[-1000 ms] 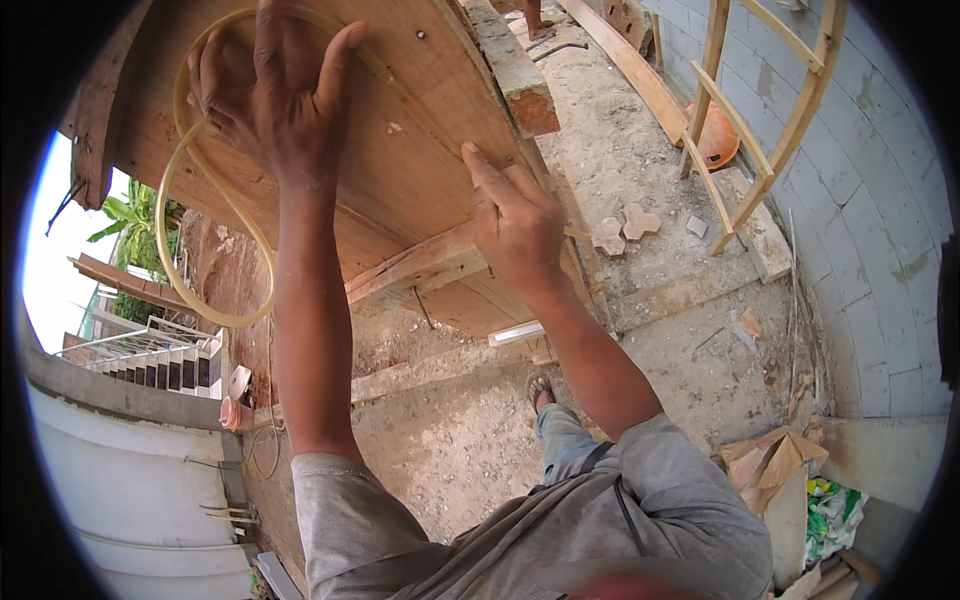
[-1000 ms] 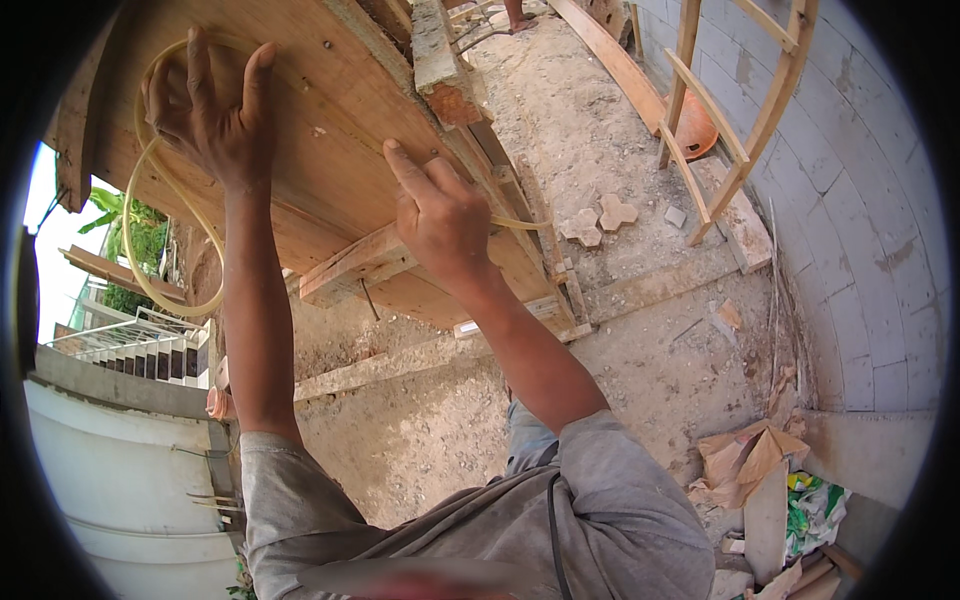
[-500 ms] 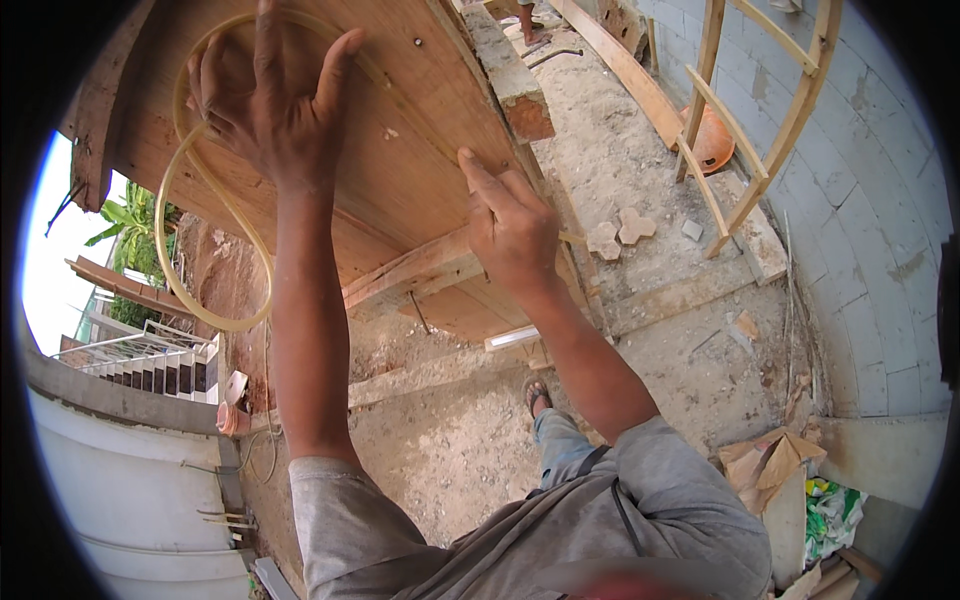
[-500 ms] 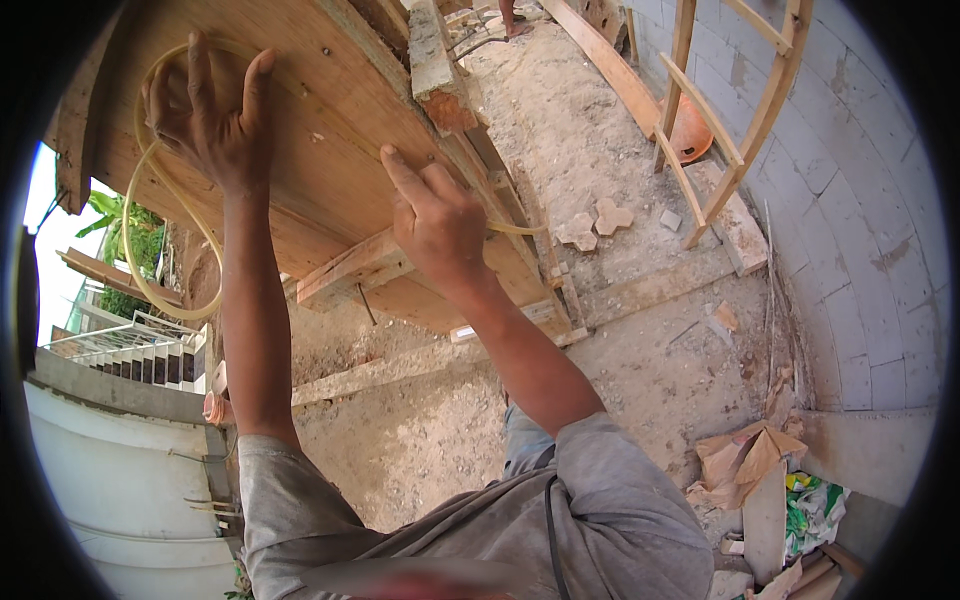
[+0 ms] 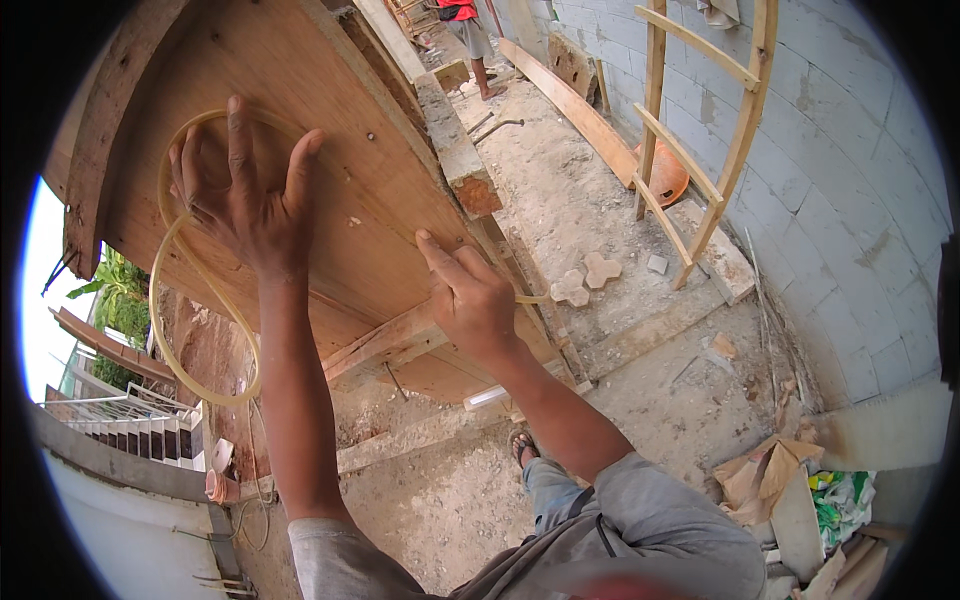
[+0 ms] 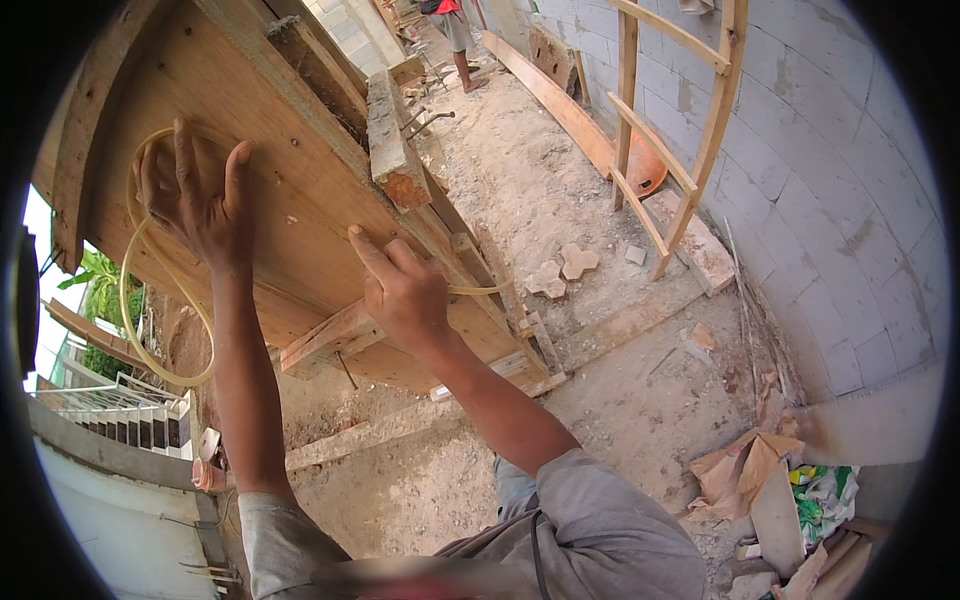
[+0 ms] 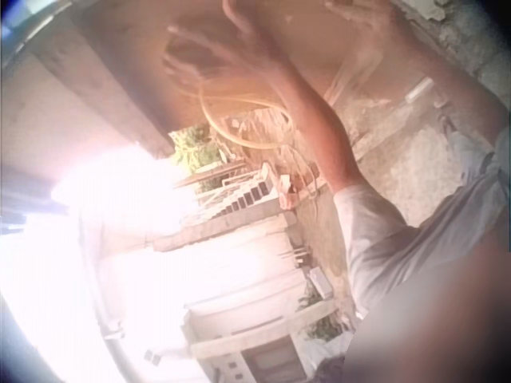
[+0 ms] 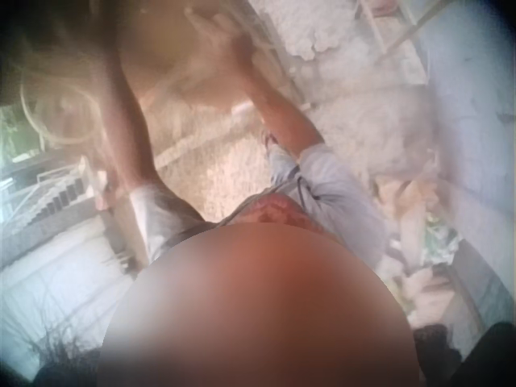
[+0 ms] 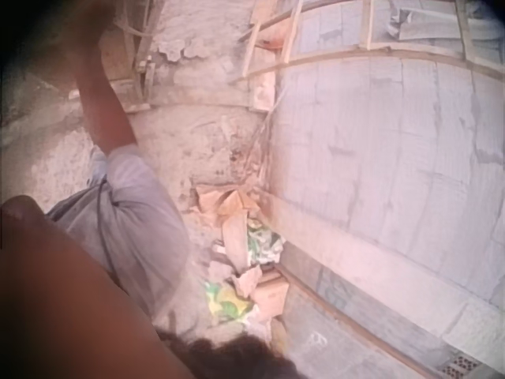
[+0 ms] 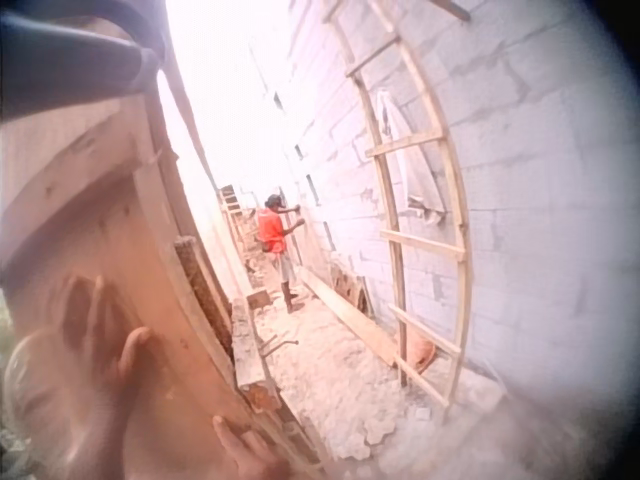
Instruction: The person uses a transparent hose to measure and mark curved lines on a wooden board and a concrete wall. They hold the hose against the surfaces, adjust its position, and appear to trace or mark the curve for construction purposes.
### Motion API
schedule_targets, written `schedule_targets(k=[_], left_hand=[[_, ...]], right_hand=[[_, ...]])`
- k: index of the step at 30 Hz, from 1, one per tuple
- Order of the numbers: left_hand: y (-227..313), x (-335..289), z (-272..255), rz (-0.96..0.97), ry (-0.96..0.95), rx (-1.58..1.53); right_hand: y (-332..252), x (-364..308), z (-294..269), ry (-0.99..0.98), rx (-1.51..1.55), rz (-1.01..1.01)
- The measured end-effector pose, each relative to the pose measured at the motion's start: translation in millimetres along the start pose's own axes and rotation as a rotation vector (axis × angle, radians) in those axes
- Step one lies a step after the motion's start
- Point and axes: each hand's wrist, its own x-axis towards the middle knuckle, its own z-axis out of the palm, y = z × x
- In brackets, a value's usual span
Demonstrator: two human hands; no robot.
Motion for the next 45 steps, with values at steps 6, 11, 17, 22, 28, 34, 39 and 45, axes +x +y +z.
schedule_targets(k=[6,11,17,22,28,34,39,45], left_hand=[[-1.5,-1.3,-2.5,0.017,0.006,0.022],[-2.1,0.2,-0.7,0.031,0.026,0.002],[-4.5,-2.6,0.6,0.017,0.014,-0.003],[-8.1,-4.7,3.0,0.030,0.014,0.003],[-3.5,-4.6,-0.8,0.019,-0.012,0.017],[-1.6,-3.5,-3.7,0.013,-0.028,0.009],[-3.9,-4.2,-3.4,0.019,-0.028,0.025],[-3.7,-4.8,-3.2,0.019,-0.033,0.036]], right_hand=[[0.3,-3.3,1.3,0.014,0.019,0.000],[-0.7,-1.5,1.4,0.034,0.014,-0.014],[-0.9,-3.2,1.5,0.013,0.019,0.009],[0.3,-5.1,4.3,0.014,0.043,0.005],[-1.6,-5.4,2.3,0.001,0.042,0.021],[-0.4,-6.0,3.3,0.005,0.029,0.017],[0.3,-6.9,2.7,0.013,0.042,0.025],[-0.6,-6.4,1.3,0.007,0.040,0.028]])
